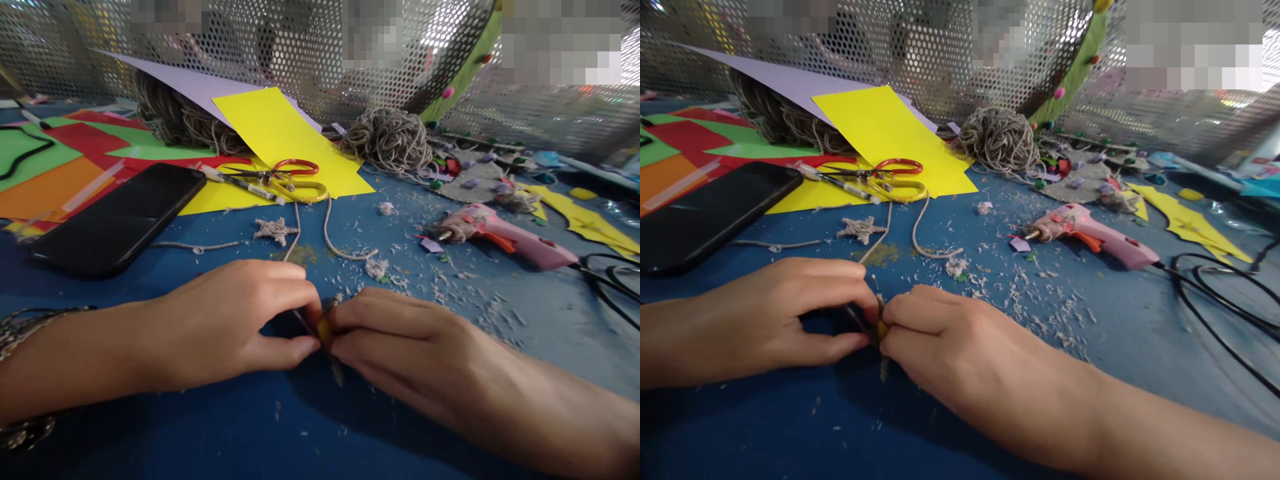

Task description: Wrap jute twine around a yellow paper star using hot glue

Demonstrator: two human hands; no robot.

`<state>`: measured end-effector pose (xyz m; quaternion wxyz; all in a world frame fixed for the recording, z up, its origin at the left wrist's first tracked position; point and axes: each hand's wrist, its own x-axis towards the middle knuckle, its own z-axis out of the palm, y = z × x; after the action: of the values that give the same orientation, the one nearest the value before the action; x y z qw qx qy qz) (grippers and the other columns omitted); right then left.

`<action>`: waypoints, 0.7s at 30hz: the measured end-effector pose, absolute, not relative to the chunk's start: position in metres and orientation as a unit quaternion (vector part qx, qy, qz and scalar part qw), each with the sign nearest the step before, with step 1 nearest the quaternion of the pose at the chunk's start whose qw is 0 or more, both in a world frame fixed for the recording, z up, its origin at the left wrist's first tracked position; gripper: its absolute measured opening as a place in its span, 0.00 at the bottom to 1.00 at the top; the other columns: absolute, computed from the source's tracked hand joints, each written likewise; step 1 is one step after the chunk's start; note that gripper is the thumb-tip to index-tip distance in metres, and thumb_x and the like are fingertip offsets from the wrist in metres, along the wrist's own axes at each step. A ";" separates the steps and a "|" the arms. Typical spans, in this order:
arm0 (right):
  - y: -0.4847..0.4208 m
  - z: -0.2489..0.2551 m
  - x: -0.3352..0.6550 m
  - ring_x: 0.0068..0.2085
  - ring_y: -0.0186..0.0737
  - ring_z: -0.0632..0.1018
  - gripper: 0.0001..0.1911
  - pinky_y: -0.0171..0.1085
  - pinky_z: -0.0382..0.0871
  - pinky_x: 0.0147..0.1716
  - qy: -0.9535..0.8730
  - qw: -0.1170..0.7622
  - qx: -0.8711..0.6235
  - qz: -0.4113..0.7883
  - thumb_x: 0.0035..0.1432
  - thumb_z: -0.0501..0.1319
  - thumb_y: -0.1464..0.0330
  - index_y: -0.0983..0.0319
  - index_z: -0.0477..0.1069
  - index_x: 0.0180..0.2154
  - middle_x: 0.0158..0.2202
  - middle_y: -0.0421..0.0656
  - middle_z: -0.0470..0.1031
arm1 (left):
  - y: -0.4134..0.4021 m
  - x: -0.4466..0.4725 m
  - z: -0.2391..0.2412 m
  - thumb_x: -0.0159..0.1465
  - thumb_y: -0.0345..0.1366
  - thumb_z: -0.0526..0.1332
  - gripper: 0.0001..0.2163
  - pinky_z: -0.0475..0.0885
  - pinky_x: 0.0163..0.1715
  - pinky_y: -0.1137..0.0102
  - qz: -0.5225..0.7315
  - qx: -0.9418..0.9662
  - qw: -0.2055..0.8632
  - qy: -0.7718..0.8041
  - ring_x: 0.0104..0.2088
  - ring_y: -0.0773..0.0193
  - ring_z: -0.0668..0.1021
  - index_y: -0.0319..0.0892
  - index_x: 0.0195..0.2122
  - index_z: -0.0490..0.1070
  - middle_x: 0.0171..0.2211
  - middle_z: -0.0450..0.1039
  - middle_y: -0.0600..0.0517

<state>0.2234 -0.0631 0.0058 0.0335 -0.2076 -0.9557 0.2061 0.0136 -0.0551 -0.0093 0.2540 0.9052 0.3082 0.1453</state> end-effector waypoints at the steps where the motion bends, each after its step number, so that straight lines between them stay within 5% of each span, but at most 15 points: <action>1: -0.063 0.006 0.223 0.39 0.31 0.68 0.14 0.30 0.63 0.38 -0.956 0.032 -0.207 0.208 0.61 0.44 0.73 0.65 0.68 0.38 0.38 0.44 0.67 | -0.054 0.013 -0.009 0.58 0.34 0.58 0.02 0.60 0.27 0.80 0.146 0.906 0.262 0.299 0.28 0.74 0.69 0.44 0.32 0.67 0.27 0.65 0.59; 15: -0.062 0.006 0.223 0.35 0.32 0.67 0.14 0.31 0.63 0.34 -0.962 0.047 -0.187 0.195 0.61 0.45 0.74 0.67 0.68 0.34 0.33 0.44 0.66 | -0.057 0.021 -0.012 0.61 0.32 0.51 0.06 0.62 0.27 0.74 0.121 0.904 0.215 0.348 0.29 0.67 0.70 0.43 0.31 0.66 0.30 0.65 0.55; 21: -0.062 0.009 0.219 0.37 0.28 0.69 0.10 0.28 0.65 0.35 -0.949 0.048 -0.210 0.229 0.58 0.48 0.75 0.65 0.68 0.35 0.36 0.43 0.67 | -0.059 0.021 -0.011 0.61 0.31 0.52 0.05 0.64 0.31 0.73 0.150 0.887 0.244 0.362 0.31 0.68 0.71 0.43 0.31 0.67 0.39 0.65 0.55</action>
<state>0.2188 -0.0619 0.0090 0.0478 -0.2097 -0.9494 0.2291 0.0213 -0.0588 -0.0112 0.2441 0.8871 0.3622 0.1496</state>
